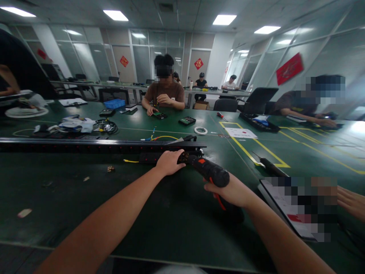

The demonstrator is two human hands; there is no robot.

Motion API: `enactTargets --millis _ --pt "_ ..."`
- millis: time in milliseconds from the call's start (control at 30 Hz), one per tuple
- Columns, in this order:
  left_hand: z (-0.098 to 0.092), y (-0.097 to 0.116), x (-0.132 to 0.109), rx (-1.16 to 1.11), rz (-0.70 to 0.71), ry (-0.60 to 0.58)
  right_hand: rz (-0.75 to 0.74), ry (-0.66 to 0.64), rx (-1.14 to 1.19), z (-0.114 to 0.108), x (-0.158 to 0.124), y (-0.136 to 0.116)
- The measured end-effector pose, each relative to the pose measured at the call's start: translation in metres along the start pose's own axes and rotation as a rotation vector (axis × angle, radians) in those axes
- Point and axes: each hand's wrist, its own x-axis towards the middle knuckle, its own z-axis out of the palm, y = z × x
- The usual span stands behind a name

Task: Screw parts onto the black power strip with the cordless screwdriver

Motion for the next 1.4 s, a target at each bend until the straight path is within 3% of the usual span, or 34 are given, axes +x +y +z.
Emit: enactTargets --millis 633,1400 --pt "0.0 0.001 0.002 0.016 -0.04 0.009 0.039 -0.017 0.495 0.002 0.006 0.004" --pt "0.001 -0.001 0.001 0.022 -0.027 0.007 0.048 -0.023 0.543 0.005 0.006 0.006"
